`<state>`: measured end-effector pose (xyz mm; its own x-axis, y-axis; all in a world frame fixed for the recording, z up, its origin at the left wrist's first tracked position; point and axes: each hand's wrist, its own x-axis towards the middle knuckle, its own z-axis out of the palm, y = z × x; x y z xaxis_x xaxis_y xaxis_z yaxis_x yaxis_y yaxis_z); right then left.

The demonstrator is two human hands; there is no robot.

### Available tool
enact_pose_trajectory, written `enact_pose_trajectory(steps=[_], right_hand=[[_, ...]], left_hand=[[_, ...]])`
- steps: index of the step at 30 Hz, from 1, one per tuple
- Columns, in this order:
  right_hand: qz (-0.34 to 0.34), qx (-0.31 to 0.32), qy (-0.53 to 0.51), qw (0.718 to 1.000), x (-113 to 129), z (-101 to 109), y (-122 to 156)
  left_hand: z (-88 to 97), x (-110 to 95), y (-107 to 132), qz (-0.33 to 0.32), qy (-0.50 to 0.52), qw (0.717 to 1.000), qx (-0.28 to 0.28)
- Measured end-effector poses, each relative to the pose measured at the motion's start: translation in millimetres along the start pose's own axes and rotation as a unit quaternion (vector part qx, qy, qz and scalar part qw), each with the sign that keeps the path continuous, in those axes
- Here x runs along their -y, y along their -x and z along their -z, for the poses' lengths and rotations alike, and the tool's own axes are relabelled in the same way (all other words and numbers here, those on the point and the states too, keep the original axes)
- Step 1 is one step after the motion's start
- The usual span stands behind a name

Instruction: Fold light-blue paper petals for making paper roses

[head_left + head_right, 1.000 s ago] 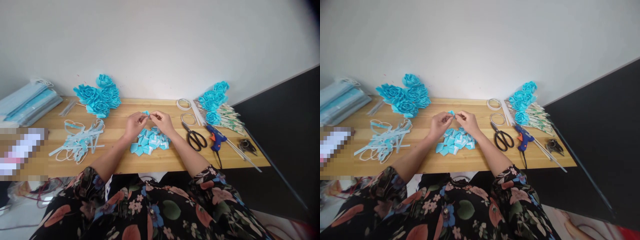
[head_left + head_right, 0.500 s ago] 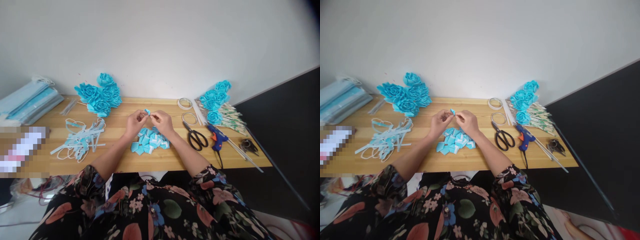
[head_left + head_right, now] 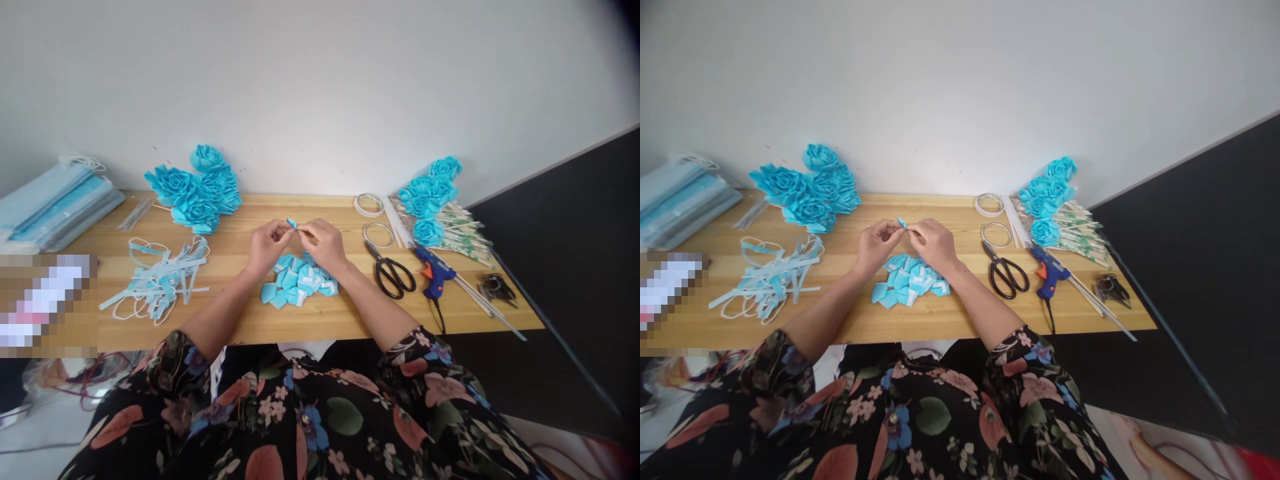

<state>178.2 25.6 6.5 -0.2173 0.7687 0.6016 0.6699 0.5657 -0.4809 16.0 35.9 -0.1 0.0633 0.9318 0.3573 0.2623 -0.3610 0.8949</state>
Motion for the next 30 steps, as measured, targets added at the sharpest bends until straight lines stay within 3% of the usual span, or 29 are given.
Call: enact_pose_trajectory(steps=[30], right_hand=[[0.001, -0.012, 0.003, 1.0, -1.3, -2.0, 1.8]], left_hand=[[1.7, -1.0, 0.3, -0.042, -0.048, 0.998, -0.001]])
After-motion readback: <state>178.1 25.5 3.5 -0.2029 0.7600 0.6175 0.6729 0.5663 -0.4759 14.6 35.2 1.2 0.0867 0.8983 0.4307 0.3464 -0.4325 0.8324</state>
